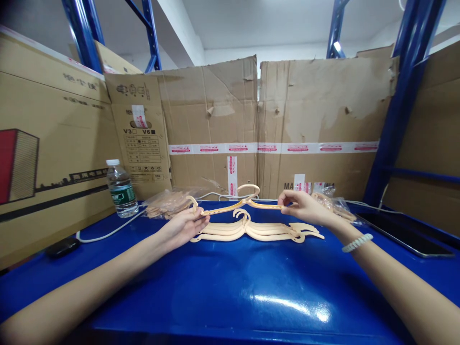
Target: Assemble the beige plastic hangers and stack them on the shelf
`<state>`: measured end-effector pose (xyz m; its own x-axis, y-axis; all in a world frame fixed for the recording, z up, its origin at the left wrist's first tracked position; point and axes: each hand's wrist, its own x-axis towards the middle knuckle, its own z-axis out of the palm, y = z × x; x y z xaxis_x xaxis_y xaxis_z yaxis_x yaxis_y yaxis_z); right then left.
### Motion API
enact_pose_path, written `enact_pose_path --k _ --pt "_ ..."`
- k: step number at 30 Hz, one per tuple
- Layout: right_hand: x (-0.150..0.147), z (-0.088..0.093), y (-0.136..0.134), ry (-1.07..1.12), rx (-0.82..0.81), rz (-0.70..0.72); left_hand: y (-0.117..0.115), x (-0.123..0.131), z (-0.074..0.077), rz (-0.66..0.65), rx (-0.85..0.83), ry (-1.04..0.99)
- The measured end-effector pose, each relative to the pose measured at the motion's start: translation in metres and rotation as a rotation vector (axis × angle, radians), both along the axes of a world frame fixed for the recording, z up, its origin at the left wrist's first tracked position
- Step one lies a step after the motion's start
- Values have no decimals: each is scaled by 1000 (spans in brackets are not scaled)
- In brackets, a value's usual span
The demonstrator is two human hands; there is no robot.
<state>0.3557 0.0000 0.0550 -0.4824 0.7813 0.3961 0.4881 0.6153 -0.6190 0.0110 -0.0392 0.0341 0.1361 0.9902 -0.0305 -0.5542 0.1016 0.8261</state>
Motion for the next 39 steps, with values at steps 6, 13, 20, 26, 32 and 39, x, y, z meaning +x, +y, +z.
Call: enact_pose_path --k 6,13,20,26,32,39 --pt "-1 -1 0 -15 -3 28 1 -3 -1 22 18 66" --pt "-7 -2 -6 -65 -14 53 1 -4 -1 69 27 120" --pt "-9 -2 -8 -67 -19 12 2 -3 -5 86 57 142" --pt "-14 -1 -12 -70 0 7 3 -4 -7 108 78 148" --pt "-21 2 -17 -72 -13 -9 8 -6 -11 155 79 141" --pt "-22 4 -21 -53 -45 42 9 -8 -13 193 78 111"
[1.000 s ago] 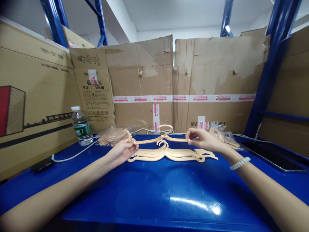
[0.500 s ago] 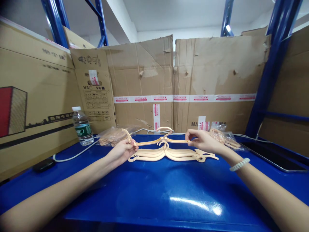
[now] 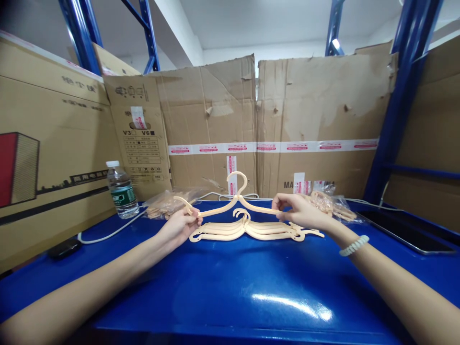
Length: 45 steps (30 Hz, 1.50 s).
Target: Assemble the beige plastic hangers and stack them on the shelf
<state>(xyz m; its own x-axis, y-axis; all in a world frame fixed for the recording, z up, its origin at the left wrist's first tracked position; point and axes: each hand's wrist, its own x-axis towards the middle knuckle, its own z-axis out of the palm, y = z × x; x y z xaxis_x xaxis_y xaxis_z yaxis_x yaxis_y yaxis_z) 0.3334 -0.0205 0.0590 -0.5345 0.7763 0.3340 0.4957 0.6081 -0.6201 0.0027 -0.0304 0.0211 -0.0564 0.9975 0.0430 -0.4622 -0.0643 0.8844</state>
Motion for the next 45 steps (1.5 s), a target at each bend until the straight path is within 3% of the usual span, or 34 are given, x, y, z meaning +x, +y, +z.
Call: enact_pose_path --k 12,19,23,25,28,31,33,36,40,45 --pt "-3 2 -4 93 -128 22 4 -3 0 103 -1 -97" --pt "-2 -1 0 159 -203 -44 0 0 4 118 -17 -103" --pt "2 0 2 153 -219 -35 -4 3 6 77 -51 -23" --pt "5 2 2 136 -222 -23 -9 5 6 36 -46 113" --pt "13 6 3 116 -257 4 -23 8 5 -124 158 525" --pt "22 7 4 60 -307 52 -46 14 4 -234 610 914" --pt "26 7 5 -25 -316 79 -62 20 5 -389 834 1044" --pt "29 7 5 -172 -295 102 -74 25 7 -556 928 1095" --pt "28 7 3 -278 -273 166 -69 24 6 -526 982 1182" --pt "28 7 2 -387 -327 156 -56 20 -2 -404 1241 1528"
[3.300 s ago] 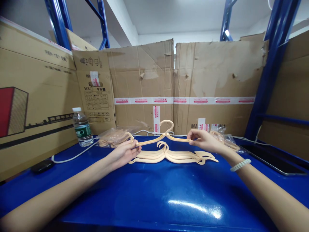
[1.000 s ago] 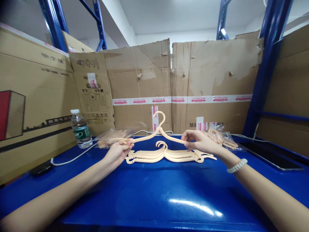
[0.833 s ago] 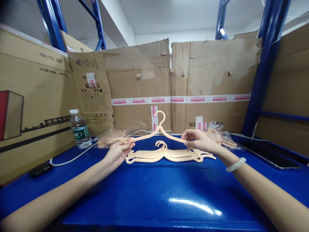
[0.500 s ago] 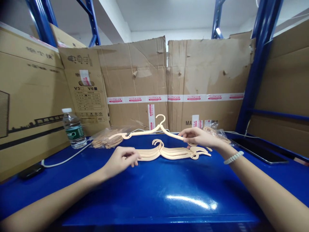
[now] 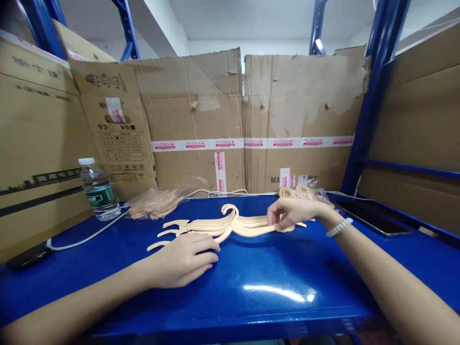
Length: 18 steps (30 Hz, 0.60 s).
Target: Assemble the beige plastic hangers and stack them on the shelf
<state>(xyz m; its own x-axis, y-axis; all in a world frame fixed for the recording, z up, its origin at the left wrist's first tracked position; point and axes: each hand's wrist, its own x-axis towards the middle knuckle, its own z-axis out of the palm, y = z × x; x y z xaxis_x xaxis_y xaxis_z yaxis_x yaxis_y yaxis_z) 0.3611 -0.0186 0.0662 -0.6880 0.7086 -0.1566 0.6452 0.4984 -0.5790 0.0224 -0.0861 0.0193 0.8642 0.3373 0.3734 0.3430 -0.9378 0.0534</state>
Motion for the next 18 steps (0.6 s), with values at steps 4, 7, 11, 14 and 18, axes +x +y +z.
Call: enact_pose_path --k 4,7,11,14,18 --pt "-4 0 -1 -96 -9 13 4 -1 -5 35 214 143" --pt "-10 -2 -2 -147 44 -9 5 -1 -5 82 234 163" --pt "-17 -8 -1 -202 87 -80 5 -2 -4 129 193 185" --pt "-16 -14 2 -213 133 -120 5 -2 -3 156 156 193" --pt "-13 -23 10 -180 223 -144 10 -3 -1 183 109 181"
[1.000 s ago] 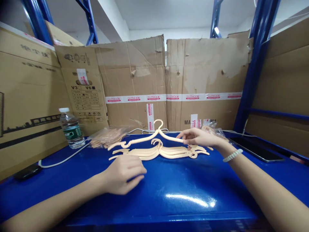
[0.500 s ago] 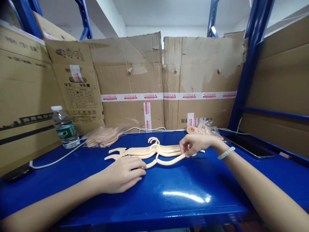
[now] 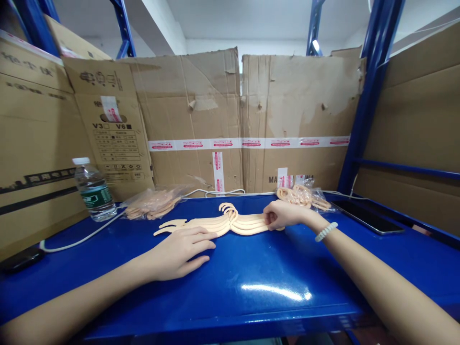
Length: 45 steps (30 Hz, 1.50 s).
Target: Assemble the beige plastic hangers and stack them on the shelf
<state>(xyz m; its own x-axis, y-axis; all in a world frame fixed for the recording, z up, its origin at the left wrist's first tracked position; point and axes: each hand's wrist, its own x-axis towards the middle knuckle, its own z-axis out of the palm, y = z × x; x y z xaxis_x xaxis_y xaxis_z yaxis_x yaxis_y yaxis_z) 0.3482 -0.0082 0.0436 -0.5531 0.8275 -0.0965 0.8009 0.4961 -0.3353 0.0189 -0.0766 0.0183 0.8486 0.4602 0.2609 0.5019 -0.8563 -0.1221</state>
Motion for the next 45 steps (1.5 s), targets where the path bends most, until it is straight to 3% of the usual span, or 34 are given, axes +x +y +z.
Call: enact_pose_path --k 6,16,26,35,38,41,45 --pt "-6 -13 11 29 223 -9 13 -7 -1 52 -53 -38" --pt "-15 -31 20 -63 428 -185 26 -13 -8 162 -86 -51" --pt "-22 -38 19 -109 517 -315 28 -14 -12 244 -125 -84" --pt "-21 -39 20 -88 471 -288 34 -18 -14 279 -128 -74" --pt "-15 -34 22 -26 448 -259 36 -20 -15 284 -145 -87" --pt "-1 -18 23 57 497 -242 37 -20 -16 281 -157 -90" --pt "21 2 22 194 582 -338 37 -19 -13 269 -133 -115"
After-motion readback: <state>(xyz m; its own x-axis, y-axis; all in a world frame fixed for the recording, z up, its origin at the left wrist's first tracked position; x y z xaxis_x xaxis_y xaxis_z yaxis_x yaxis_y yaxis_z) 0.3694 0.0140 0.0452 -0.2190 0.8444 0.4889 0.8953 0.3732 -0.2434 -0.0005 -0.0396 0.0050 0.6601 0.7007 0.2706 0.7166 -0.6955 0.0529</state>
